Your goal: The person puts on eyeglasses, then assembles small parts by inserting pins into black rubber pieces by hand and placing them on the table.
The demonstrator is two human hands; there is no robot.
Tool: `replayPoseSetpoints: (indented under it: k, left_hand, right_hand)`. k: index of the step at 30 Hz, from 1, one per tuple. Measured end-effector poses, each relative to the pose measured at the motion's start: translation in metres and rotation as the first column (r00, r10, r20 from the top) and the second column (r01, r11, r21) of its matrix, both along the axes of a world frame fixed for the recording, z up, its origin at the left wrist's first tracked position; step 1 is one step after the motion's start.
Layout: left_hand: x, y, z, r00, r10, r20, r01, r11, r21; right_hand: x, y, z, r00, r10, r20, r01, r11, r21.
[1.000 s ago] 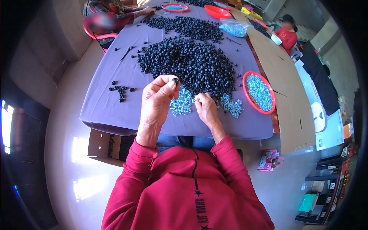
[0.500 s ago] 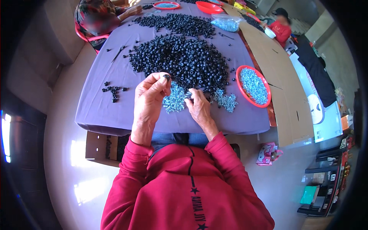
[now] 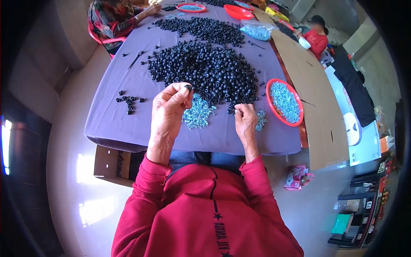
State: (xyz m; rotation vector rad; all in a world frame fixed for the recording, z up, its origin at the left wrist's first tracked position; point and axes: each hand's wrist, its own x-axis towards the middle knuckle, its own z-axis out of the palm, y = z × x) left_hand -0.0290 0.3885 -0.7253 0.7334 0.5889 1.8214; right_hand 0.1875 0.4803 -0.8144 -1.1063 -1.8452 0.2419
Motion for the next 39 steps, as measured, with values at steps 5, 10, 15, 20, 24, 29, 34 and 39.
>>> replayPoseSetpoints:
  k: [5,10,15,20,24,29,34,39]
  left_hand:
    - [0.000,-0.001,0.002,1.000,0.016,0.002,-0.016,1.000,-0.008]
    - [0.002,-0.003,0.001,1.000,0.004,-0.008,-0.004,1.000,-0.025]
    - [0.004,-0.001,0.000,1.000,-0.017,-0.003,0.017,1.000,-0.024]
    - [0.005,0.000,-0.005,0.999,-0.048,-0.026,0.048,0.999,-0.008]
    - [0.013,0.003,-0.008,0.995,-0.069,-0.070,0.064,0.996,-0.068]
    - [0.022,0.007,-0.017,0.979,-0.185,-0.089,0.183,0.983,-0.031]
    - [0.037,0.003,-0.017,0.954,-0.258,-0.154,0.248,0.965,-0.084]
    - [0.048,-0.001,-0.017,0.935,-0.322,-0.150,0.316,0.947,-0.064]
  right_hand:
    - [-0.021,0.005,0.007,0.983,0.012,0.185,-0.025,0.997,0.068]
    - [-0.041,0.017,0.001,0.928,0.032,0.372,-0.060,0.996,0.065]
    - [-0.047,0.024,-0.002,0.883,0.055,0.466,-0.060,0.998,-0.004]
    - [-0.044,0.029,0.001,0.869,0.046,0.493,-0.033,0.999,-0.036]
    - [-0.035,0.027,0.005,0.971,0.114,0.209,-0.117,0.993,0.001]
    - [-0.024,-0.009,0.050,0.828,0.268,-0.492,-0.464,0.820,-0.335]
    - [-0.012,-0.037,0.075,0.540,0.292,-0.789,-0.712,0.658,-0.243]
    - [-0.007,-0.055,0.085,0.498,0.334,-0.800,-0.761,0.610,-0.220]
